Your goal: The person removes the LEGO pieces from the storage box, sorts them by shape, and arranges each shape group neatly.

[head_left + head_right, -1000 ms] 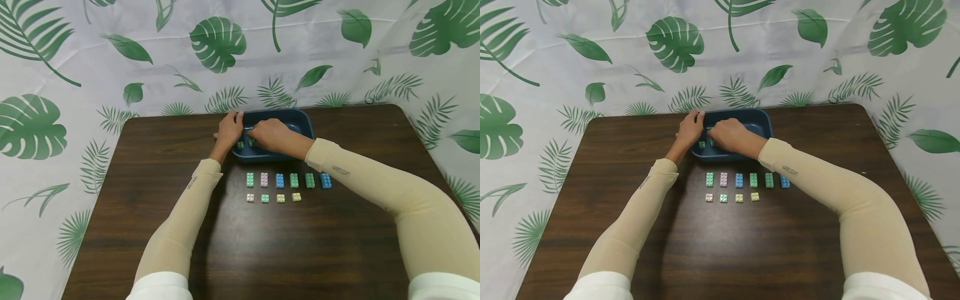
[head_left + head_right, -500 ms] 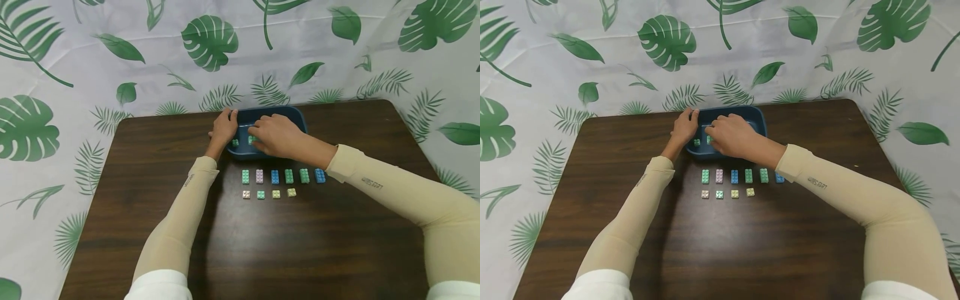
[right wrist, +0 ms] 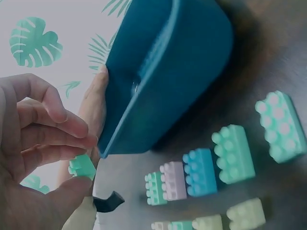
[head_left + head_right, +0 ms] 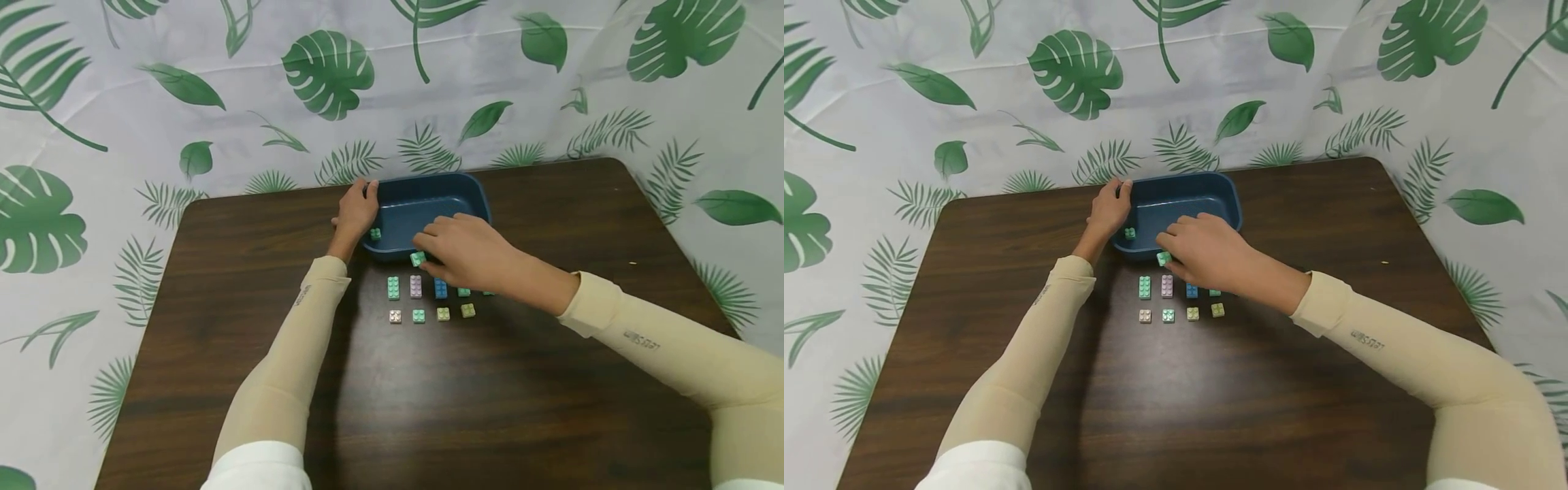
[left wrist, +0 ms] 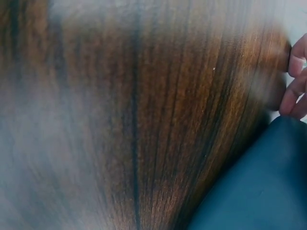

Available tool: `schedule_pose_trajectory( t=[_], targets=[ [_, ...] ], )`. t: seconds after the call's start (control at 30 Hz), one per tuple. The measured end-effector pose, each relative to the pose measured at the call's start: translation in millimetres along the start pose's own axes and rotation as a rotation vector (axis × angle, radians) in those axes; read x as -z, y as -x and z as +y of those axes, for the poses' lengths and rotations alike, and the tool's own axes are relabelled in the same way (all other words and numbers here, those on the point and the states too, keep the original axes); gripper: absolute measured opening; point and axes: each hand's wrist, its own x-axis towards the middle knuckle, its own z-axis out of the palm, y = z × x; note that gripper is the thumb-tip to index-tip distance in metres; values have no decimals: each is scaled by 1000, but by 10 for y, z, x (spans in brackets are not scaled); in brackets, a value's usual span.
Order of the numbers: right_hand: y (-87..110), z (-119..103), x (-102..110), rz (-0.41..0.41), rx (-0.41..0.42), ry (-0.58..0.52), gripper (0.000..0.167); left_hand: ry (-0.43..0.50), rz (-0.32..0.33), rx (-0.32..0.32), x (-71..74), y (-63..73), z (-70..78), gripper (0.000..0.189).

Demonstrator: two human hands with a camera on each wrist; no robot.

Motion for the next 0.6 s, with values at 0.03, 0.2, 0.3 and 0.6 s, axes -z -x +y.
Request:
schedule_pose_trajectory(
  t=[0.03, 0.2, 0.3, 0.6],
  targets=[
    [55, -3, -16, 10, -6, -4, 25, -2, -3, -2, 0, 1, 4, 37],
    [342, -6, -164, 52, -52, -27, 27, -6, 8, -1, 5, 4, 8, 37],
    [519, -5, -277, 57, -96, -44, 29, 0, 16, 6, 3, 4, -2, 37],
    [1038, 8, -525, 79, -264, -111, 27, 6, 7, 7, -34, -33, -21, 37]
  ],
)
